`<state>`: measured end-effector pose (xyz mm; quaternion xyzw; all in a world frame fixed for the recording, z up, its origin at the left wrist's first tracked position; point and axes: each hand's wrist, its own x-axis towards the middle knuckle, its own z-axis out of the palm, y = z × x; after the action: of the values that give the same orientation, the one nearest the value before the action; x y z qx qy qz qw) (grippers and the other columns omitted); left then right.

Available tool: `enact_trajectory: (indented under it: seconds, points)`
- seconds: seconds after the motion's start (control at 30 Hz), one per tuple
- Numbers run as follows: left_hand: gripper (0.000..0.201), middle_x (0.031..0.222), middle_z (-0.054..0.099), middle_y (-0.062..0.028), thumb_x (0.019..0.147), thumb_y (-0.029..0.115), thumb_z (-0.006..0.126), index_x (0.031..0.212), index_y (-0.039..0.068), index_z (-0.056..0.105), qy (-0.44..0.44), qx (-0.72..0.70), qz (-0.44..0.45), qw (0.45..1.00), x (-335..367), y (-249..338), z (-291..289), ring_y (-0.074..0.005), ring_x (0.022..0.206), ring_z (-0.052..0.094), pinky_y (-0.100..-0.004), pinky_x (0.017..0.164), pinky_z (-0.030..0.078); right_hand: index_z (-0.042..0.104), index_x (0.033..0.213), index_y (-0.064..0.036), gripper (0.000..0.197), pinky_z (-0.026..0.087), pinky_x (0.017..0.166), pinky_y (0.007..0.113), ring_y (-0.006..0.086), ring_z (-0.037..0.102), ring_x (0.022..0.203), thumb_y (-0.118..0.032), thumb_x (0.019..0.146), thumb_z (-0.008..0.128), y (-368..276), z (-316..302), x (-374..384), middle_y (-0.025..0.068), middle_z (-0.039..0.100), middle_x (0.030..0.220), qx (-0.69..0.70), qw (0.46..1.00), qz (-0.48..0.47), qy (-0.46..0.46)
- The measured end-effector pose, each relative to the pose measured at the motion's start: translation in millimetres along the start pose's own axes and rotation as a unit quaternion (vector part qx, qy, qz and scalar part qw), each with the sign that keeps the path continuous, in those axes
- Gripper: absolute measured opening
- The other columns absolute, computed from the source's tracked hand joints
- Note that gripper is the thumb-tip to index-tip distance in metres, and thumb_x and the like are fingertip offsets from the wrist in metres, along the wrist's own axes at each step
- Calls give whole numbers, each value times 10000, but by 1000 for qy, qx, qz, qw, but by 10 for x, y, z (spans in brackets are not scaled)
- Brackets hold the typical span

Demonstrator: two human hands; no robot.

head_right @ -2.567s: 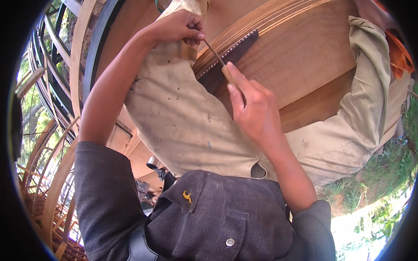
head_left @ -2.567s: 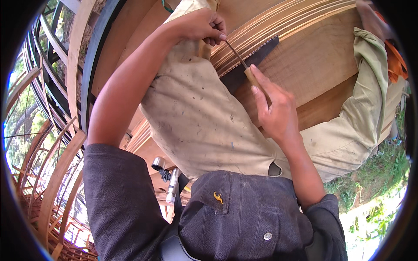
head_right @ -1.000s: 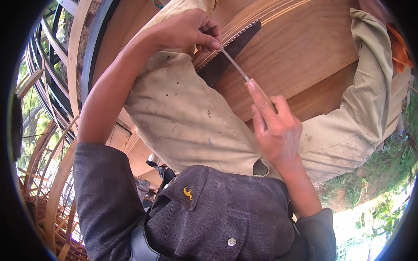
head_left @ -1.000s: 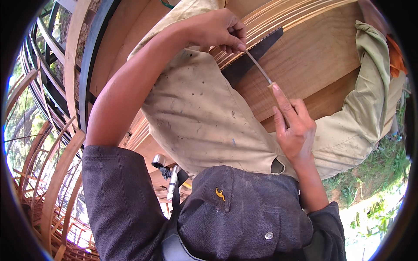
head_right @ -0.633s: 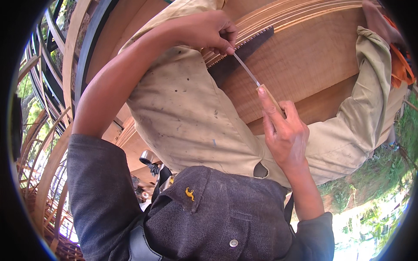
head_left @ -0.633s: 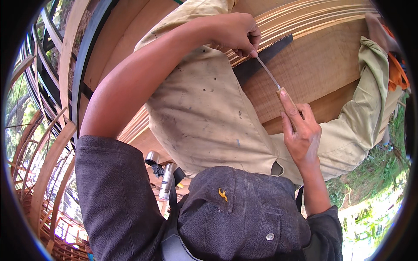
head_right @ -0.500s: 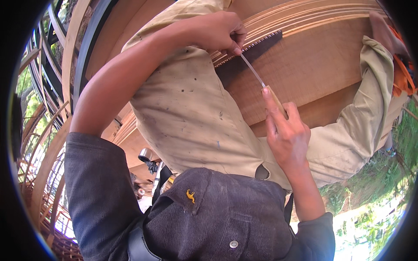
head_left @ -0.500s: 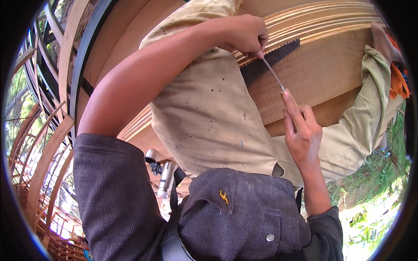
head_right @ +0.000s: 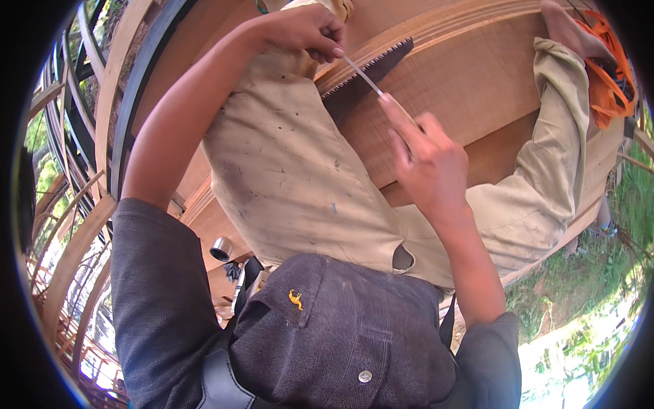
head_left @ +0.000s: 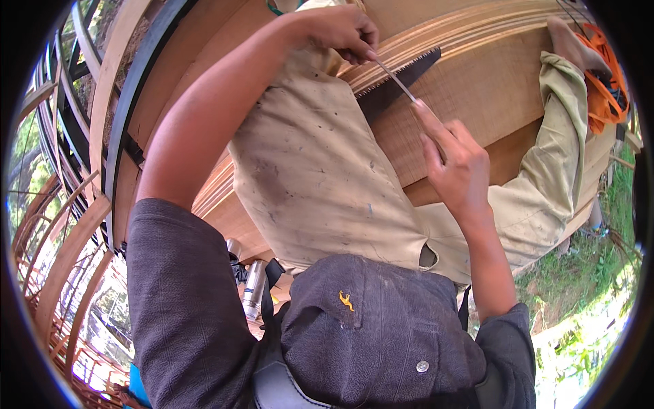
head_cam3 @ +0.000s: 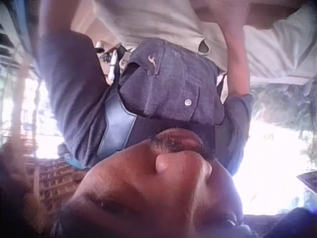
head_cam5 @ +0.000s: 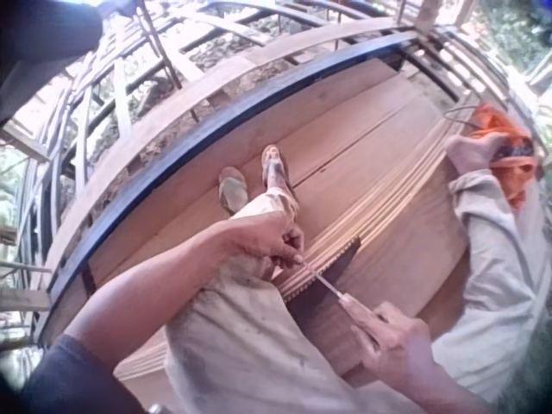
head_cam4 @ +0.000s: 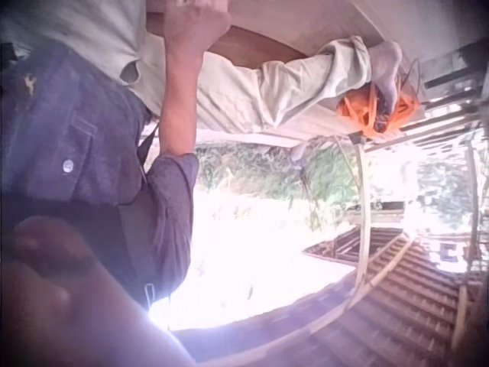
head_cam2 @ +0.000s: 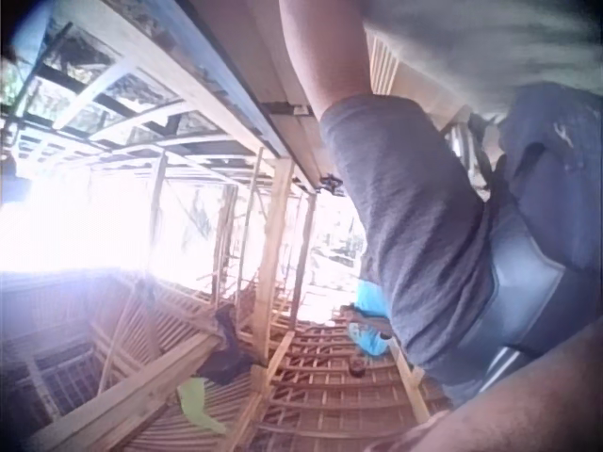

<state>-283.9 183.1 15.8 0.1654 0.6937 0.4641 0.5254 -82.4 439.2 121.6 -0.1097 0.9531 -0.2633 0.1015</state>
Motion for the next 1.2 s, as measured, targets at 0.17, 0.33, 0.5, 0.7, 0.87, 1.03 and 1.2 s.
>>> enact_trajectory:
  seconds: [0.17,0.33,0.5,0.7,0.87,1.03,1.2]
  points:
    - [203,809,740,-21,948,222,808,902,41,727,-40,16,9,999,-130,320,165,-98,776,704,-264,720,557,657,1488,-307,671,495,563,394,222,560,601,-46,882,783,24,-119,-235,50,559,818,-12,1000,4,3]
    - [172,820,748,-36,932,172,813,899,20,740,-61,41,-7,997,-24,331,270,-115,756,710,-266,705,561,665,1482,-296,668,487,560,387,209,549,603,-35,880,787,30,-102,-332,52,554,815,-14,1000,24,-12]
    - [156,813,750,-53,922,137,810,884,2,743,-75,52,-24,996,-4,325,272,-126,756,719,-281,687,569,662,1487,-294,679,483,565,392,210,548,611,-22,878,786,63,-100,-318,56,560,825,2,1000,12,-16]
    - [167,818,766,-71,920,166,818,888,17,749,-51,104,-37,993,65,330,369,-135,749,722,-303,670,579,661,1489,-304,700,493,568,407,230,565,610,-8,866,780,18,-60,-329,57,542,828,-34,998,36,-45]
    - [198,844,780,-45,955,219,803,906,29,777,-62,148,-77,984,76,129,173,-113,765,740,-291,706,593,646,1494,-329,695,514,581,443,271,608,625,-49,868,760,-124,55,-109,73,547,840,-65,995,32,-64]
    - [203,840,761,-54,977,224,772,948,22,765,71,248,-37,966,-178,191,-145,-130,775,713,-304,690,565,583,1542,-325,659,563,673,437,312,679,738,-98,939,722,-57,127,164,94,631,925,10,999,28,-39]
    - [237,999,780,-76,1045,214,653,1085,18,780,501,-70,100,857,-1252,172,121,-128,916,727,-286,767,567,543,1572,-138,597,588,781,389,331,737,924,-87,994,687,-29,-150,-192,151,721,1188,103,990,32,89]
